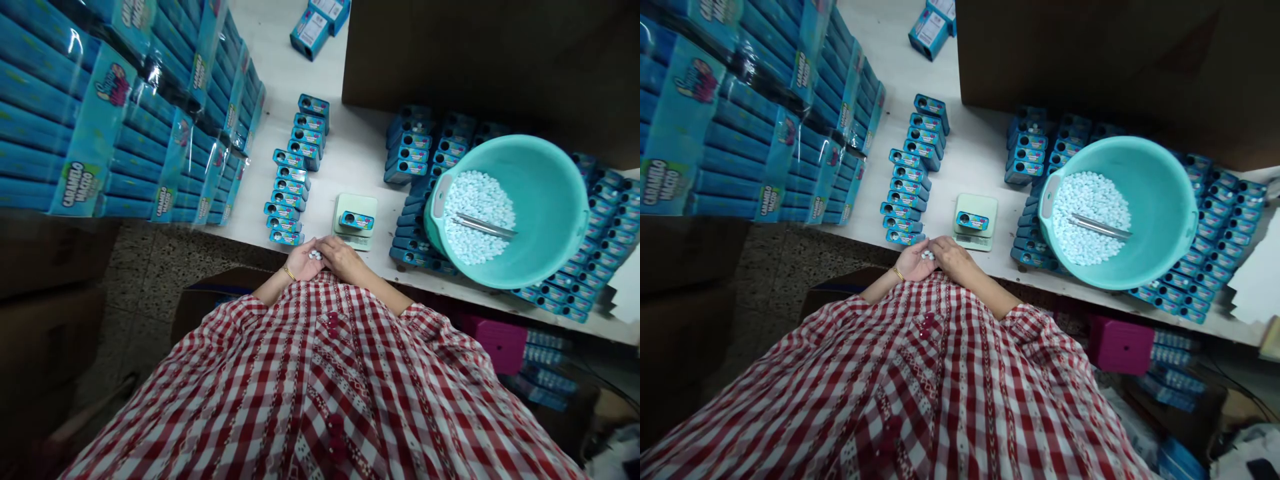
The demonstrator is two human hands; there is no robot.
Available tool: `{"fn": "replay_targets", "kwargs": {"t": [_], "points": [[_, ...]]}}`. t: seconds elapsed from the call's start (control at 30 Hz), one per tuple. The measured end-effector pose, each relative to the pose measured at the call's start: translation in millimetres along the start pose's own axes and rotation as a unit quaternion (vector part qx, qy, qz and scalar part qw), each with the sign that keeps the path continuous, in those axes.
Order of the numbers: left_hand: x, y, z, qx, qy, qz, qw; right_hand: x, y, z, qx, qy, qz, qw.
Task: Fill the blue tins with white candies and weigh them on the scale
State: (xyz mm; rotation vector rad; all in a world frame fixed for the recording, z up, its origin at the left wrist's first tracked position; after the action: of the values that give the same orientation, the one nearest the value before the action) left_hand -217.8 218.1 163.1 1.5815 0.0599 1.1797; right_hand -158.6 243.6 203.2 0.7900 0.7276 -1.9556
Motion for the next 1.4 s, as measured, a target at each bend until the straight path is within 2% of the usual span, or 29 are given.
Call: {"fn": "replay_targets", "kwargs": {"t": [0.07, 0.2, 0.33, 0.43, 0.53, 0.67, 0.73, 0.77, 0.9, 1.03, 1.2, 1.3, 1.4], "points": [[9.1, -1.2, -5.1, 0.022, -0.003, 0.007, 1.000, -13.5, 2.5, -10.3, 0.013, -0.004, -0.040, 0.999], [21.3, -6.6, -13.4, 0.032, -0.007, -0.001, 0.999, -44.8, 11.0, -41.2, 0.087, 0.027, -0.113, 0.989], [23.1, -8.8, -16.8, 0.034, -0.014, -0.003, 0.999, -60.8, 18.0, -66.3, 0.133, 0.054, -0.119, 0.982], [17.2, -8.1, -15.5, 0.028, -0.014, -0.001, 0.999, -62.5, 23.9, -67.4, 0.153, 0.066, -0.123, 0.978], [6.2, -7.3, -13.5, 0.024, -0.007, -0.006, 1.000, -49.8, 20.8, -42.0, 0.122, 0.072, -0.098, 0.985], [-9.0, -6.7, -4.5, -0.005, -0.006, -0.011, 1.000, -4.9, 1.2, 6.1, 0.035, 0.047, 0.057, 0.997], [-14.7, -5.9, 1.7, -0.026, -0.004, -0.004, 1.000, 13.2, -5.3, 18.1, 0.021, 0.027, 0.119, 0.992], [-17.3, -5.2, 4.5, -0.036, -0.002, 0.000, 0.999, 17.9, -7.6, 20.9, 0.018, 0.018, 0.130, 0.991], [-28.1, -1.7, 9.4, -0.058, 0.010, -0.005, 0.998, 15.8, -9.8, 18.8, 0.025, 0.017, 0.106, 0.994], [-33.4, 2.1, 8.8, -0.061, 0.014, -0.015, 0.998, 13.7, -7.7, 17.8, 0.018, -0.005, 0.111, 0.994], [-34.6, 3.9, 9.4, -0.054, 0.009, -0.031, 0.998, 17.2, -7.1, 17.7, 0.039, 0.000, 0.147, 0.988], [-31.8, 3.2, 12.3, -0.068, 0.000, -0.030, 0.997, 19.8, -8.7, 21.2, 0.027, 0.008, 0.170, 0.985], [-26.3, 3.3, 11.0, -0.054, -0.003, -0.025, 0.998, 14.5, -8.9, 18.3, 0.028, -0.006, 0.145, 0.989]]}}
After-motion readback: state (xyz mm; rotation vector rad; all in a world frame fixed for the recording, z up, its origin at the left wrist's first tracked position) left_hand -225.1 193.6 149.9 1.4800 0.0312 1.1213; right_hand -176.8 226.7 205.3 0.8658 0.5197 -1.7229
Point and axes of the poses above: each hand's wrist, its own y-axis away from the middle knuckle, its own x-axis out of the palm, z = x × y, the point moved 7 cm from there along -y, towards the middle knuckle, and after that the axes turned 15 degrees about -x, right-handed, at the moved point
